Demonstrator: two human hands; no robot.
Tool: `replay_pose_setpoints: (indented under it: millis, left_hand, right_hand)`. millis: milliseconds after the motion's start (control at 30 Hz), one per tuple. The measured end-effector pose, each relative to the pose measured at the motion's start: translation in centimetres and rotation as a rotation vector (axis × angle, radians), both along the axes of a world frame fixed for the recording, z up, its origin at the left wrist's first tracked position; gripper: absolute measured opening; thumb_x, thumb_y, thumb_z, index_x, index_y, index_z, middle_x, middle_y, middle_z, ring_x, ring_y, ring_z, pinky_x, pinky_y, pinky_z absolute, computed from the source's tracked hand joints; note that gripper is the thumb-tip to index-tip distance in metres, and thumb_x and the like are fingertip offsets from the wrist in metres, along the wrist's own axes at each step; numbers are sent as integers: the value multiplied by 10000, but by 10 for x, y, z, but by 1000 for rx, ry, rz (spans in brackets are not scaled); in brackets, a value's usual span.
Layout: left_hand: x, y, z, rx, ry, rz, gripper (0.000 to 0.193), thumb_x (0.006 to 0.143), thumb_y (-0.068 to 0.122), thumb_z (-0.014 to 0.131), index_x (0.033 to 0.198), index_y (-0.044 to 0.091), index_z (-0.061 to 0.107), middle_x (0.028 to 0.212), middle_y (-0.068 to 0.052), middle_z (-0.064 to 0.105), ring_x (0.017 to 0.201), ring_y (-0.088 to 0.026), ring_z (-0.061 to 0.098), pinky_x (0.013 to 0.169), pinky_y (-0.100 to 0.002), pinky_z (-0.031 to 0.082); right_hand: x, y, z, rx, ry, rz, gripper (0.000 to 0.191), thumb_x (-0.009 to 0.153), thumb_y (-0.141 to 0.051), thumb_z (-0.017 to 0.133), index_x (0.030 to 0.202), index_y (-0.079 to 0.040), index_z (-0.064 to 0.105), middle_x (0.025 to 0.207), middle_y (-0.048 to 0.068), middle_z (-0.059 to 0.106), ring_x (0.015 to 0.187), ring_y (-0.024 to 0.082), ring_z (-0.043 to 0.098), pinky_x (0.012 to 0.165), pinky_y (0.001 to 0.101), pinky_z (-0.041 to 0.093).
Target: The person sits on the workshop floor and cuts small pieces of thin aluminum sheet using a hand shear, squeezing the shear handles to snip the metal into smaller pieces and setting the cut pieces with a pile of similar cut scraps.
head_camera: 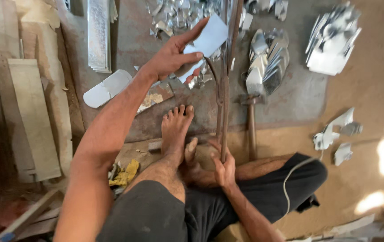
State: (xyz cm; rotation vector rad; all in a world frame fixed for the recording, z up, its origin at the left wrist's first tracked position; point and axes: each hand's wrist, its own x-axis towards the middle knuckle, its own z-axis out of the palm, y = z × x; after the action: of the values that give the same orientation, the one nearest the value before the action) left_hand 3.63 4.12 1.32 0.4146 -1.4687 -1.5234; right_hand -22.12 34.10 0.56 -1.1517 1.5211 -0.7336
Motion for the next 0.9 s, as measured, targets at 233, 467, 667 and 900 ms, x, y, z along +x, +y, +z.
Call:
replay_pose_setpoints:
  millis: [233,467,667,900]
  left_hand:
    - [16,-17,6,464,-114,-220,770,1071,-7,625,1675,338,294,1218,-27,677,765,-130,657,577,-324,603]
    - [14,-16,9,484,-123,-250,781,1069,-14,635,1679,324,283,1208,-49,684,753,-147,666,569,-336,601]
    - [29,-43,3,499,-201,-364,809,980,98,679,1636,256,232,1501,67,555,813,-138,729,653,-337,652]
    - [-4,15,32,-243,-1016,686,1185,732,473,987,1590,84,268,1339,-133,611,1245,-353,552,1037,-541,436]
  right_hand:
    - [-2,-12,-12,106,-14,-30,384,933,-114,557,1286,-14,668,1262,109,715,1200,216,651,1083,350,475]
    - [-3,-2,0,102,-9,-30,428,911,-72,565,1325,3,642,1321,142,674,1263,246,606,1074,356,446]
    - [0,-20,-10,9,36,-22,555,897,-34,552,1452,-8,539,1438,138,588,1229,260,527,1048,367,409]
    - [-3,-15,-11,173,-66,-93,580,907,-73,544,1486,-33,525,1467,116,576,1040,219,501,944,345,444]
